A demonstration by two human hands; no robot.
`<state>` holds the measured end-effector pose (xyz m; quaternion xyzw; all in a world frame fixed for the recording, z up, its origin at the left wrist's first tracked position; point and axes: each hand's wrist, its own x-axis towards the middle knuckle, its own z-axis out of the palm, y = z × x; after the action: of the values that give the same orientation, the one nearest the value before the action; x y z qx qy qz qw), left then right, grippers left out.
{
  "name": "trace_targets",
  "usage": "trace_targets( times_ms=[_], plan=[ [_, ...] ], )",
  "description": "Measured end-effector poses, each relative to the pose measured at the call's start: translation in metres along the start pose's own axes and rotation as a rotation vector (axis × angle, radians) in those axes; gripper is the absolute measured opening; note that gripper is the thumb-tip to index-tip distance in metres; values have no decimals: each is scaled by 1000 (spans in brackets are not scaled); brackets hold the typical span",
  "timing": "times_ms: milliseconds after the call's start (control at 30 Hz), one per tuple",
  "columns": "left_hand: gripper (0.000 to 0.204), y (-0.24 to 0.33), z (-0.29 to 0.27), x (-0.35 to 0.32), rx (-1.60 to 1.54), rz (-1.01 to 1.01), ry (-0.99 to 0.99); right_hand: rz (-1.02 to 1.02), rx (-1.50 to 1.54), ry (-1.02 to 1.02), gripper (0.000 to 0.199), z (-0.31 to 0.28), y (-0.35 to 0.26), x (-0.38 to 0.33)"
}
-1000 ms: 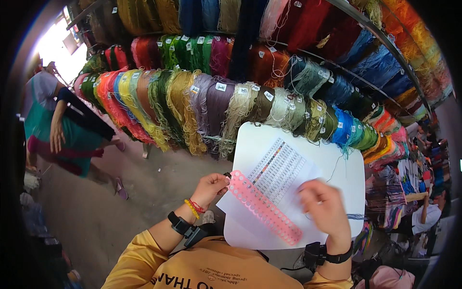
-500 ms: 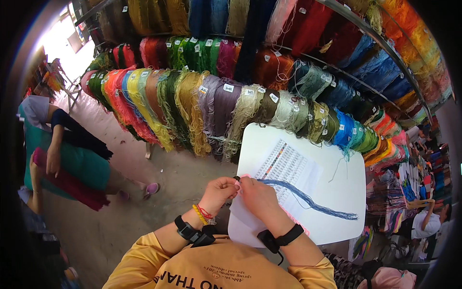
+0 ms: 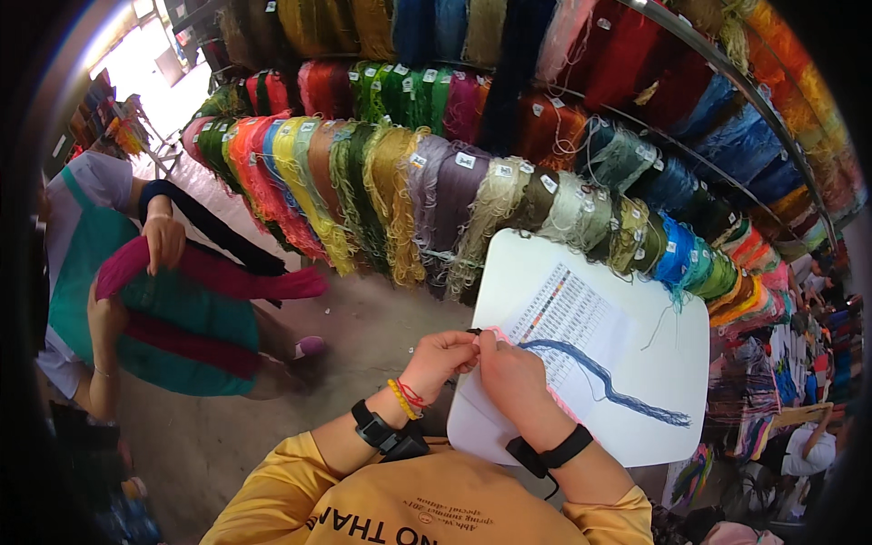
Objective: The person compares a list to a pink thread organizer, pulls strands of thread from various bundles on a rack, and threads them through the holes of the organizer.
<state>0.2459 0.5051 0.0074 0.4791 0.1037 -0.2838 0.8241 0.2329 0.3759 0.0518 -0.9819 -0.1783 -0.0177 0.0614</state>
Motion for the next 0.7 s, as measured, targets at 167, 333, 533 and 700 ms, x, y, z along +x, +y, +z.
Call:
trace_targets(
  times_ms=[167,333,533,700],
  plan=[
    [21,-1,-3,-2,-3,-22,-47,-24,-5,33,6,-4,-2,-4],
    [21,-3,-6,-1,-108,-39,-112,-5,-22,60,7,-2,-2,-7],
    [19,-6,-4,0,50,21,-64,75,142,-33,10,-10,0,-2],
    [16,-7,3,-3,211,96,-25,172,333,6,14,3,14,-1]
  ],
)
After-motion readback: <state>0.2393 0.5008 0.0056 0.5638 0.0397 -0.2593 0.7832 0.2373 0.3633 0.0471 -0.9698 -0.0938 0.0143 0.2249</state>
